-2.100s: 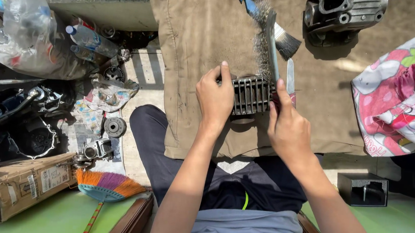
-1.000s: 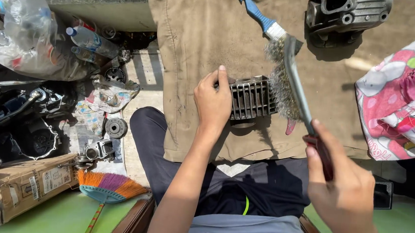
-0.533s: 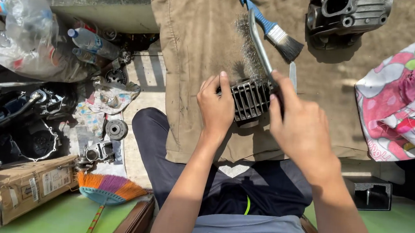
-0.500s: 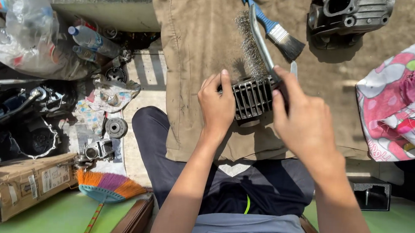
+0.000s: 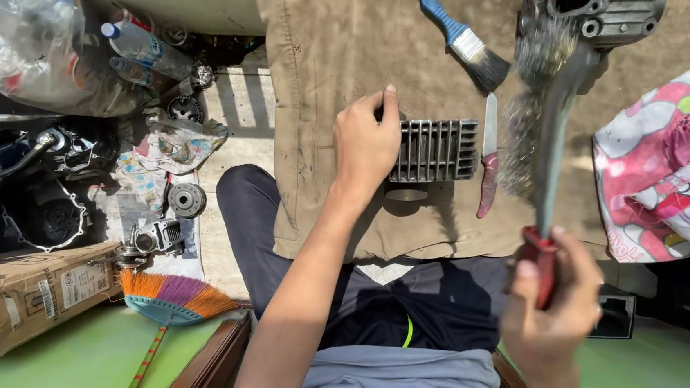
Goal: Cleaning the cooling fins of an engine cylinder block and head using a wire brush and a soft brush.
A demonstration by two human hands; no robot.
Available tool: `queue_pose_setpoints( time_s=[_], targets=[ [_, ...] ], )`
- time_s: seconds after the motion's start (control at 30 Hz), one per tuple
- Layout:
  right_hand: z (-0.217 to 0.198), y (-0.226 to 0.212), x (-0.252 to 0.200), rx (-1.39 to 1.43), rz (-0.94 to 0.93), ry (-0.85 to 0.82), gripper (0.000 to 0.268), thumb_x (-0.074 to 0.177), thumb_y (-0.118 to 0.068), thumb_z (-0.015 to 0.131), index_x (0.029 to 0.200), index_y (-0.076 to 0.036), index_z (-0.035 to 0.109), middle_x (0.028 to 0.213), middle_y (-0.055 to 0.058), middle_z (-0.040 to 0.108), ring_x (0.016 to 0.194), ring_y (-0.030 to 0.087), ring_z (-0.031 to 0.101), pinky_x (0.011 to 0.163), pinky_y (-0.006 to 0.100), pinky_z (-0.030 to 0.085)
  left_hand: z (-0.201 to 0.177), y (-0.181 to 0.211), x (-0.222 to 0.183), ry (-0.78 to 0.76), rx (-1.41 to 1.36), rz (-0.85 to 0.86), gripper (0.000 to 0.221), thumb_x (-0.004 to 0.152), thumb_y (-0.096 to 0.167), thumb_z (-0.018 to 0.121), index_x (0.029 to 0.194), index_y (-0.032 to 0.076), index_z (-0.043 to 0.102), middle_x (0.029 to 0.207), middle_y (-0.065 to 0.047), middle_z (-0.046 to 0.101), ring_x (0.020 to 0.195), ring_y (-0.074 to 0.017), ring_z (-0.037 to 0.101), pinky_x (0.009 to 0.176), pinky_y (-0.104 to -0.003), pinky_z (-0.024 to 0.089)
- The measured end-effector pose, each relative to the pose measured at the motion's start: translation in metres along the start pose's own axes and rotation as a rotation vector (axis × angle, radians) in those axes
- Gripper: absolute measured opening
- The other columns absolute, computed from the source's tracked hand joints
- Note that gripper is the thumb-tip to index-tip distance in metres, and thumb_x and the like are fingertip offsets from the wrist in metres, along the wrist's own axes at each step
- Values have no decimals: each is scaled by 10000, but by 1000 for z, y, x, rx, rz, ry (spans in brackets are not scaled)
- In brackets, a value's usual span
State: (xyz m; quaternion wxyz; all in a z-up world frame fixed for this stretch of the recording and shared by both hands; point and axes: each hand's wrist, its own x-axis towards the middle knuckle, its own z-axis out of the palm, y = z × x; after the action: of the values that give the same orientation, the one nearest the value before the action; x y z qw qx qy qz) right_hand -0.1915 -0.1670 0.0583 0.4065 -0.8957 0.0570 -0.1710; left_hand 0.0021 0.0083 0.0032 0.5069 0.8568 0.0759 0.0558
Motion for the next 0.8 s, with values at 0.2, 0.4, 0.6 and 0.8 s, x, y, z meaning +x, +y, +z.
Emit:
queue_pose_setpoints(
  time_s=[0.2,0.4,0.6,0.8],
  targets=[
    [59,15,-15,-102,29,-26,426,1000,105,579,1408,75,461,1148,195,721,781,227,665,698,337,535,2,3,7,-69,74,-147,446,964,342,474,798,22,738,686,-142,740,580,-319,676,634,-420,542],
    [15,-9,32,204,7,125,480,1056,144,449,1502,31,314,1303,266,504,925,242,514,803,307,442,5,8,30,-175,117,-279,502,951,389,428,1067,48,778,889,-179,789,827,-387,750,788,-456,578],
    [27,13,37,274,-108,216,509,1093,73,392,1503,-155,193,1206,216,445,850,256,504,732,334,473,2,13,39,-213,148,-327,509,964,402,421,982,45,783,839,-162,783,792,-350,744,786,-432,568],
    [54,4,26,34,99,-43,407,981,81,586,1379,51,507,1122,175,693,775,214,620,710,331,509,0,16,42,-234,126,-348,530,948,418,416,1084,58,780,882,-161,792,829,-331,759,812,-425,579]
  ],
)
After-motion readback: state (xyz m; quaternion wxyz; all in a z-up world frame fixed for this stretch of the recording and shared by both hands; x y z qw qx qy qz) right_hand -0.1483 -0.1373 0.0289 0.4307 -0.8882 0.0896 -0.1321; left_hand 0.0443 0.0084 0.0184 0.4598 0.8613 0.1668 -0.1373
